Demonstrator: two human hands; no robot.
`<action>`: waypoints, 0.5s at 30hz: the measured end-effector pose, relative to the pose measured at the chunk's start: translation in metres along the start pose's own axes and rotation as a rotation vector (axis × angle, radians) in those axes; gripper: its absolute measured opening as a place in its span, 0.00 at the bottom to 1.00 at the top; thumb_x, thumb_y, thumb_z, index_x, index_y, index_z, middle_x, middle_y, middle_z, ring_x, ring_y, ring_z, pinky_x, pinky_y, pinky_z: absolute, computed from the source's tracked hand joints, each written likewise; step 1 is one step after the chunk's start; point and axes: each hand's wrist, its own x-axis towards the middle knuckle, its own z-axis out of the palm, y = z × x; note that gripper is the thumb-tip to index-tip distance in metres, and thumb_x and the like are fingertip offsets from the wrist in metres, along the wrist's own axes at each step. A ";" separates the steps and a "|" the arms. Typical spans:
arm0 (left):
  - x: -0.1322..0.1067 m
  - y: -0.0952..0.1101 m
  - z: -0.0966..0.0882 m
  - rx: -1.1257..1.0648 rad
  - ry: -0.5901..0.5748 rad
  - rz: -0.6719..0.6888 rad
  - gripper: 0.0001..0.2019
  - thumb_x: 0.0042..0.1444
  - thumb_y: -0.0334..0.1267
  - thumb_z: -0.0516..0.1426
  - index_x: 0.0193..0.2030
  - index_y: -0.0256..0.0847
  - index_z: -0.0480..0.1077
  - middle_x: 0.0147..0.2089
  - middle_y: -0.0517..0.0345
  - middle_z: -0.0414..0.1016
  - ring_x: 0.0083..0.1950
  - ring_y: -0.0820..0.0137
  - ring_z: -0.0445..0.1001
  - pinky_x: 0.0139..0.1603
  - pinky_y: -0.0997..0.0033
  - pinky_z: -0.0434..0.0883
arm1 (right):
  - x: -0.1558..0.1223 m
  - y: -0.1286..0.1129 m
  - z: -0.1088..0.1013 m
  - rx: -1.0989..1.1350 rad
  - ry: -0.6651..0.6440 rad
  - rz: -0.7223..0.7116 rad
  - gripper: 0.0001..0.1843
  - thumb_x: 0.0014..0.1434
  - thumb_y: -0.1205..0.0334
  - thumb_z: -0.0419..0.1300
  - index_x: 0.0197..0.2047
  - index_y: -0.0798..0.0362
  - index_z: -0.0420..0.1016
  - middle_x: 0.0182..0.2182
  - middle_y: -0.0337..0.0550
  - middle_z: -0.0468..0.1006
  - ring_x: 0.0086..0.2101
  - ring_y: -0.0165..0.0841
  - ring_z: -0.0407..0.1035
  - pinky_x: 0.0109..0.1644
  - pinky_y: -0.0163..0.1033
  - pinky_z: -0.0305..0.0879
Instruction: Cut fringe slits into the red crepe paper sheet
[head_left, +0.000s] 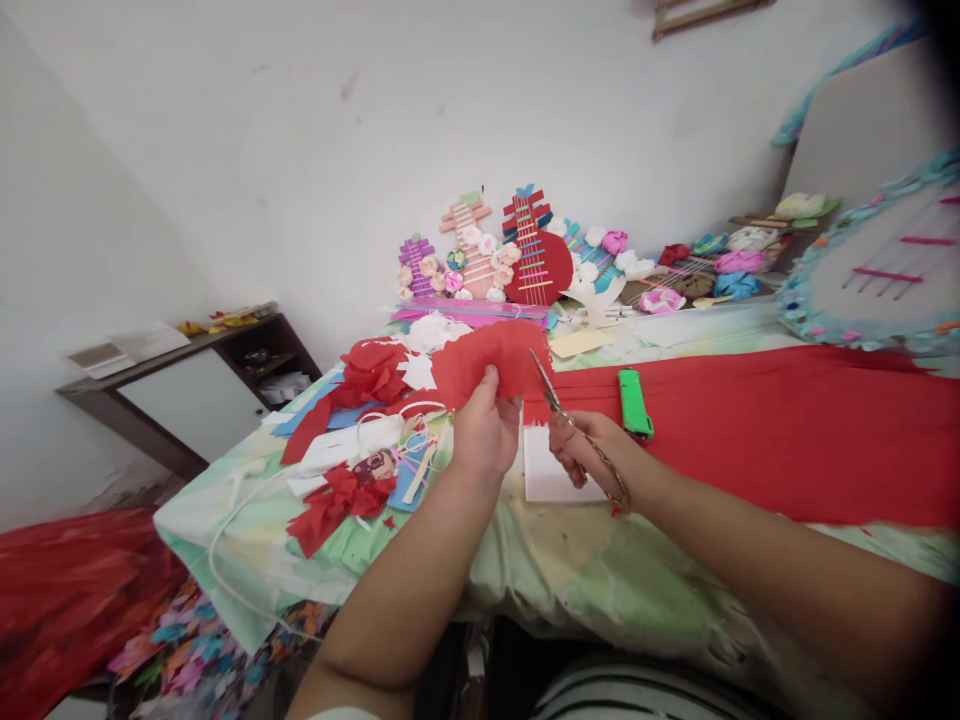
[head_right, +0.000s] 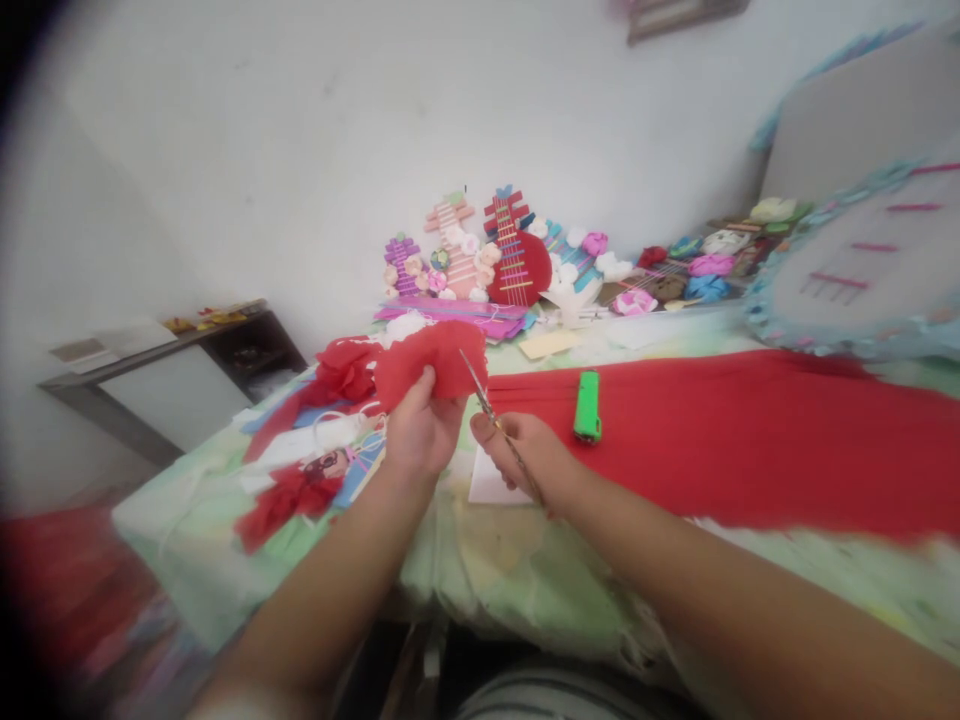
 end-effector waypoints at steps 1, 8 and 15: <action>-0.001 -0.001 0.000 0.005 0.005 0.010 0.09 0.54 0.27 0.52 0.40 0.38 0.70 0.43 0.55 0.75 0.49 0.67 0.70 0.49 0.67 0.68 | -0.001 -0.002 0.001 0.010 0.004 0.002 0.26 0.47 0.36 0.50 0.20 0.54 0.58 0.12 0.33 0.59 0.14 0.24 0.55 0.18 0.32 0.52; -0.007 -0.005 0.003 0.042 0.024 0.080 0.11 0.55 0.26 0.52 0.43 0.39 0.69 0.45 0.55 0.73 0.48 0.69 0.71 0.47 0.71 0.69 | -0.007 -0.027 0.006 0.199 0.024 0.059 0.26 0.47 0.37 0.52 0.20 0.55 0.59 0.13 0.33 0.60 0.14 0.23 0.56 0.19 0.32 0.56; -0.011 -0.010 0.001 0.106 0.013 0.079 0.13 0.54 0.28 0.54 0.46 0.43 0.68 0.48 0.57 0.72 0.50 0.68 0.70 0.49 0.69 0.67 | -0.003 -0.029 0.009 0.288 0.082 0.026 0.23 0.46 0.43 0.57 0.19 0.55 0.59 0.13 0.34 0.61 0.14 0.23 0.57 0.19 0.31 0.55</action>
